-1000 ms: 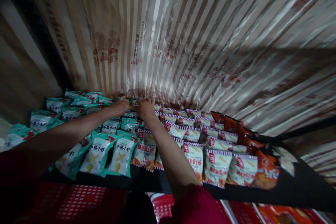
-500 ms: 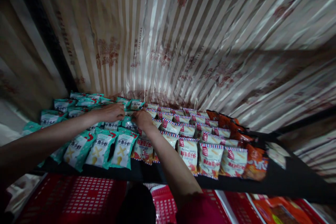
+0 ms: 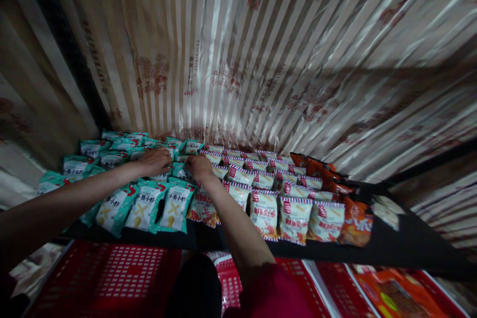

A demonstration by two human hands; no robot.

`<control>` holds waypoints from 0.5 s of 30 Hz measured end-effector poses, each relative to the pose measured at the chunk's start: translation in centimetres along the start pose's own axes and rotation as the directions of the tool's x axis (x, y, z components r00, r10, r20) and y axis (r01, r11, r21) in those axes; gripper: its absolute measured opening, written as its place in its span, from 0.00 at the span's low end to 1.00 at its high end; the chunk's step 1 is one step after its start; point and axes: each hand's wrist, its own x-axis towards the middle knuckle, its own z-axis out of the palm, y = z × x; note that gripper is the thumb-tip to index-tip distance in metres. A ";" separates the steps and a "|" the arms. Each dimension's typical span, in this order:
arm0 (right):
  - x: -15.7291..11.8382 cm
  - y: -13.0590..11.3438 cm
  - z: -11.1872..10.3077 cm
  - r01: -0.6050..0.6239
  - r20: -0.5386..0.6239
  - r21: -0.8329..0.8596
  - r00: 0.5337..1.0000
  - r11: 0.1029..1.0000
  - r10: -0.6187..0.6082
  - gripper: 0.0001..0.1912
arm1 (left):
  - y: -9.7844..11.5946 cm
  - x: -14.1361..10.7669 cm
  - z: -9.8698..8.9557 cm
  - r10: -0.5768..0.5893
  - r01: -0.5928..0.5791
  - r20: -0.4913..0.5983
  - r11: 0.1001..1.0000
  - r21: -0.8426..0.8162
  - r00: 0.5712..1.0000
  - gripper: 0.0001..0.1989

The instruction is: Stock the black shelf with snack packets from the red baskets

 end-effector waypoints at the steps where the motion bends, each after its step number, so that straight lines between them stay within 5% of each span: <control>1: 0.0 -0.2 0.0 0.001 -0.004 0.004 1.000 1.000 -0.001 0.11 | -0.1 0.0 0.1 0.002 -0.002 -0.009 1.000 -0.007 1.000 0.07; 9: -0.6 -1.2 -0.6 -0.072 -0.016 0.028 0.997 0.997 0.072 0.13 | -0.3 -0.4 0.4 0.006 -0.006 -0.017 0.999 0.035 1.000 0.08; 15: -5.9 -2.2 -0.9 0.024 -0.328 0.180 0.944 0.983 0.037 0.16 | 2.1 -3.1 -1.2 0.015 -0.011 -0.225 1.000 0.018 0.974 0.09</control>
